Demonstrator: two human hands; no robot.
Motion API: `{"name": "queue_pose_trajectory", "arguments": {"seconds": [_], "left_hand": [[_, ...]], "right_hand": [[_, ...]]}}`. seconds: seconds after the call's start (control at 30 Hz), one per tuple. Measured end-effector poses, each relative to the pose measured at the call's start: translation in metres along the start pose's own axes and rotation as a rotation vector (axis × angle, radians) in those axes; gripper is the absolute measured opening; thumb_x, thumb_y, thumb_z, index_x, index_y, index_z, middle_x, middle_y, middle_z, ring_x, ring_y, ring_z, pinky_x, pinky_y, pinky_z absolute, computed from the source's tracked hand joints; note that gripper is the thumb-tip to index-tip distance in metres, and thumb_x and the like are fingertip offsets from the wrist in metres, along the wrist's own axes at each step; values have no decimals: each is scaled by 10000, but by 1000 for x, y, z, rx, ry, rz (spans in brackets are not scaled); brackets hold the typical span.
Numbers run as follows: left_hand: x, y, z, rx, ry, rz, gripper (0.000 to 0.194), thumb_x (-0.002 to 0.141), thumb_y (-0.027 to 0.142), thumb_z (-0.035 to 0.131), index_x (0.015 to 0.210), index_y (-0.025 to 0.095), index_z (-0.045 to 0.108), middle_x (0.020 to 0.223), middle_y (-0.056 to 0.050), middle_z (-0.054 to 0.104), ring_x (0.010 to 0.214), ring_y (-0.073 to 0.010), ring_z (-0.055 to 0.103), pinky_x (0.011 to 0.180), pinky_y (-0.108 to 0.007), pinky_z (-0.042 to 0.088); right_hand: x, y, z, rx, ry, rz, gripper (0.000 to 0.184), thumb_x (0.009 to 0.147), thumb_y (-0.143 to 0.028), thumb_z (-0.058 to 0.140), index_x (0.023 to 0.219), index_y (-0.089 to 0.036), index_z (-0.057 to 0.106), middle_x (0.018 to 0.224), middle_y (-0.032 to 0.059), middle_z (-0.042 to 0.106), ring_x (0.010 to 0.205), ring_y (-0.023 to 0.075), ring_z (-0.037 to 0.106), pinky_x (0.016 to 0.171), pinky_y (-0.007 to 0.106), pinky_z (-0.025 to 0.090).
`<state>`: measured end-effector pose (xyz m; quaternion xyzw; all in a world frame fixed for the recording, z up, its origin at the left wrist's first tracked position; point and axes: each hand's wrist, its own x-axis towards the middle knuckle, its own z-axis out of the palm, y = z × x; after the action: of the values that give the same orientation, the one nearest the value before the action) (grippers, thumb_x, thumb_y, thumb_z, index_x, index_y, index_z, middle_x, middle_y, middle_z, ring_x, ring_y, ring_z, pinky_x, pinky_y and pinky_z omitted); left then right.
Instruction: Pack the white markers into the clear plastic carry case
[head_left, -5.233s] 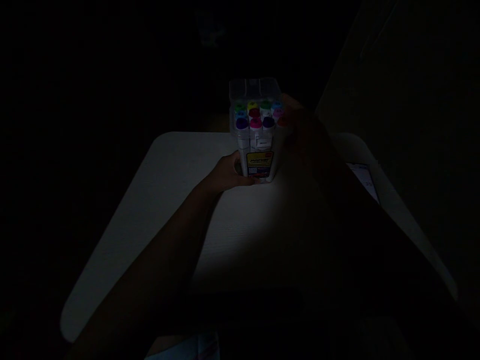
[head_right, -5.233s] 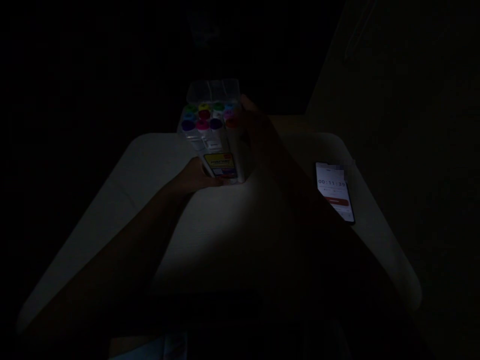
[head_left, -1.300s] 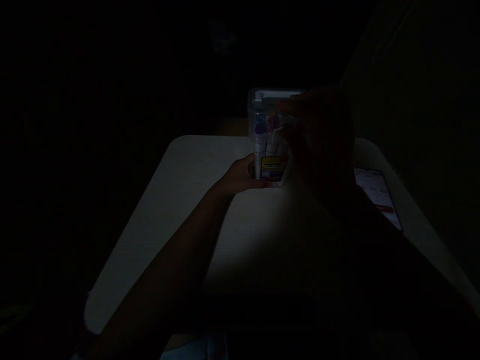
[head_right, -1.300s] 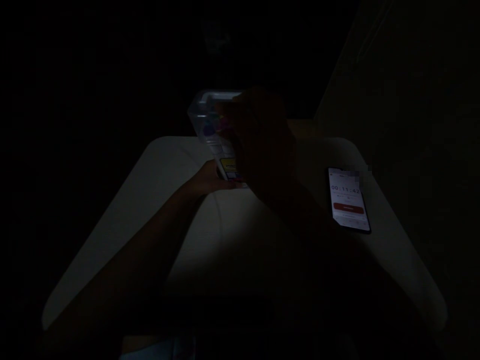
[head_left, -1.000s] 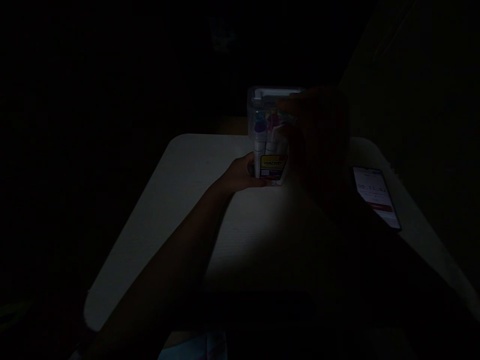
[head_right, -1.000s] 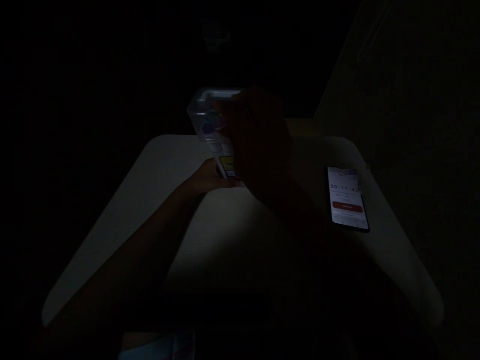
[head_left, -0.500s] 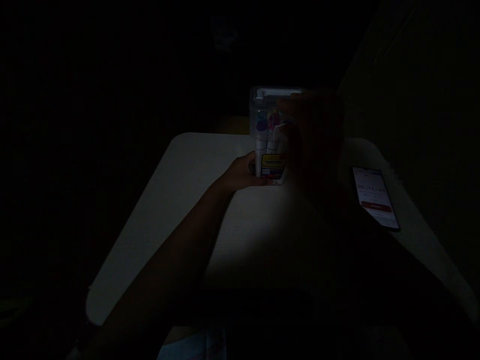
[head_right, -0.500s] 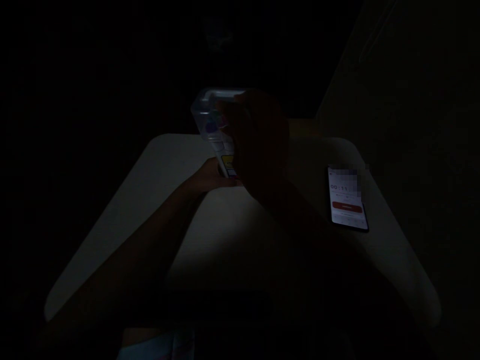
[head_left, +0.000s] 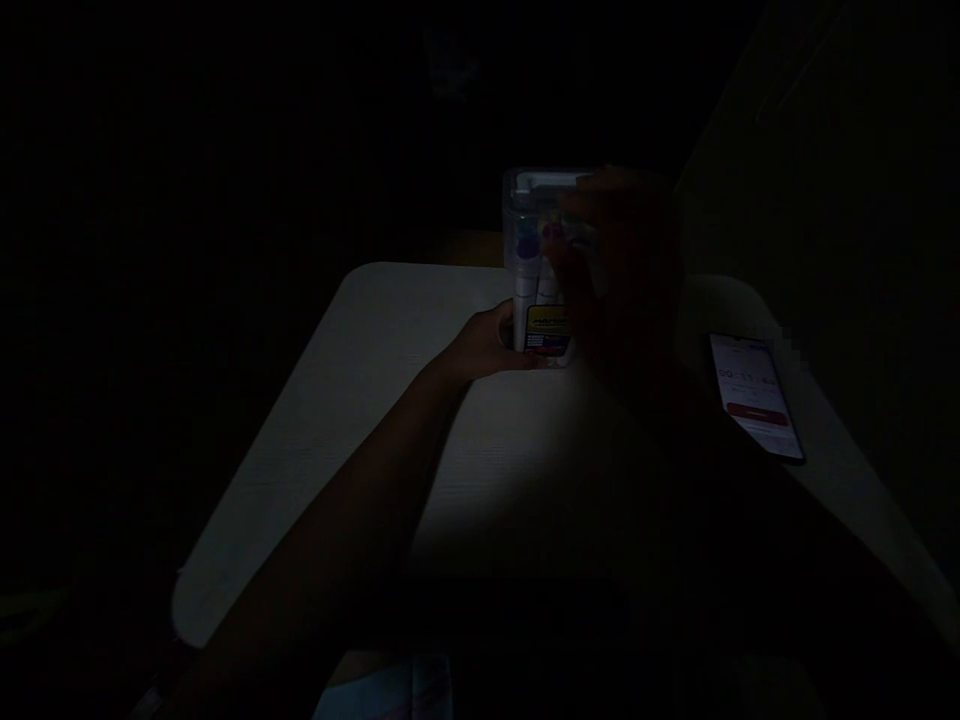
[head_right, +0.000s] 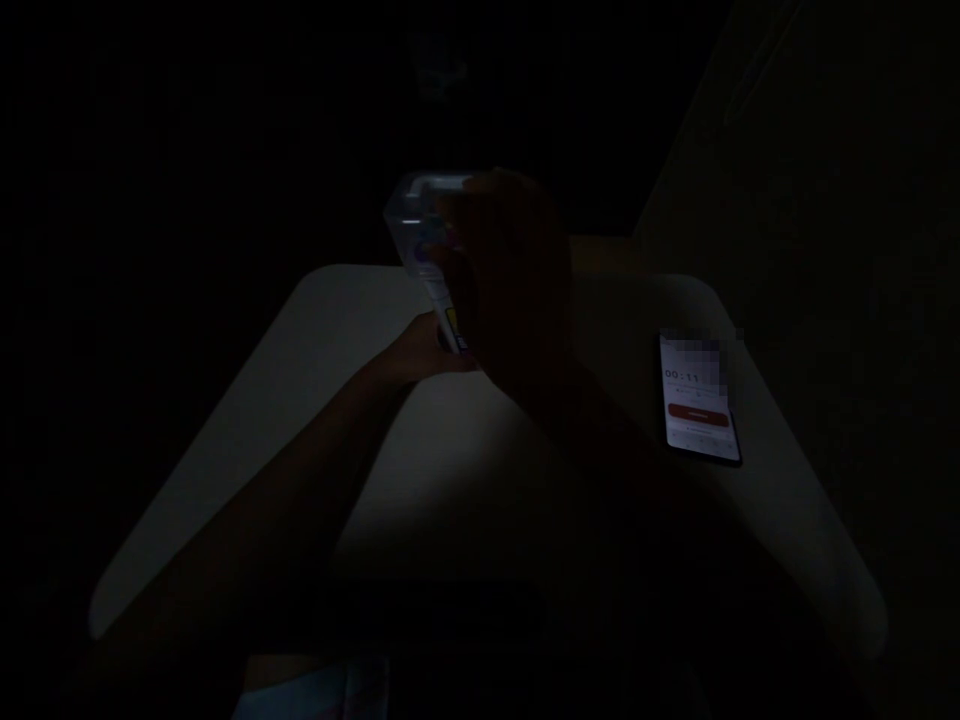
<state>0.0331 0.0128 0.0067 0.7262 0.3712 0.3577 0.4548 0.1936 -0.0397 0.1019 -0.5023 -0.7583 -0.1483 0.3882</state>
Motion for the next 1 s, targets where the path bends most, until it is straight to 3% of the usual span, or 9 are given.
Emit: {"name": "queue_pose_trajectory", "arguments": {"seconds": [0.13,0.3,0.5,0.77,1.0], "left_hand": [[1,-1,0,43,14,17,673,515,331,838,1097,142,560,1114,-90,671,1005,-265,647,899,-400,521],[1,-2,0,51,19,36,654,523,324,832,1093,146,564,1093,-83,672,990,-258,652,872,-381,528],[1,-1,0,33,21,4,636,521,314,830,1074,143,567,1063,-91,678,962,-256,659,845,-380,536],[-1,0,-2,78,34,4,613,530,345,834,1046,144,571,1078,-94,680,978,-268,658,870,-405,527],[2,-4,-2,114,44,11,685,507,379,832,1088,139,561,1099,-106,672,996,-291,649,880,-431,522]], "right_hand": [[2,-1,3,136,60,-19,406,912,-337,362,1261,-484,510,1240,-14,597,1250,290,463,1050,553,351],[3,3,10,218,240,-135,242,888,-285,444,1031,-321,636,1113,49,652,1099,271,557,998,490,420],[4,3,10,219,35,-26,378,892,-339,451,1237,-470,531,1283,-1,555,1287,324,428,1010,576,398],[0,-3,1,155,109,-73,339,889,-334,440,1192,-398,578,1218,31,590,1200,272,504,1073,502,396],[1,0,-4,133,63,-125,484,867,-409,492,1328,-540,421,1313,-38,524,1326,298,395,1119,552,326]]}}
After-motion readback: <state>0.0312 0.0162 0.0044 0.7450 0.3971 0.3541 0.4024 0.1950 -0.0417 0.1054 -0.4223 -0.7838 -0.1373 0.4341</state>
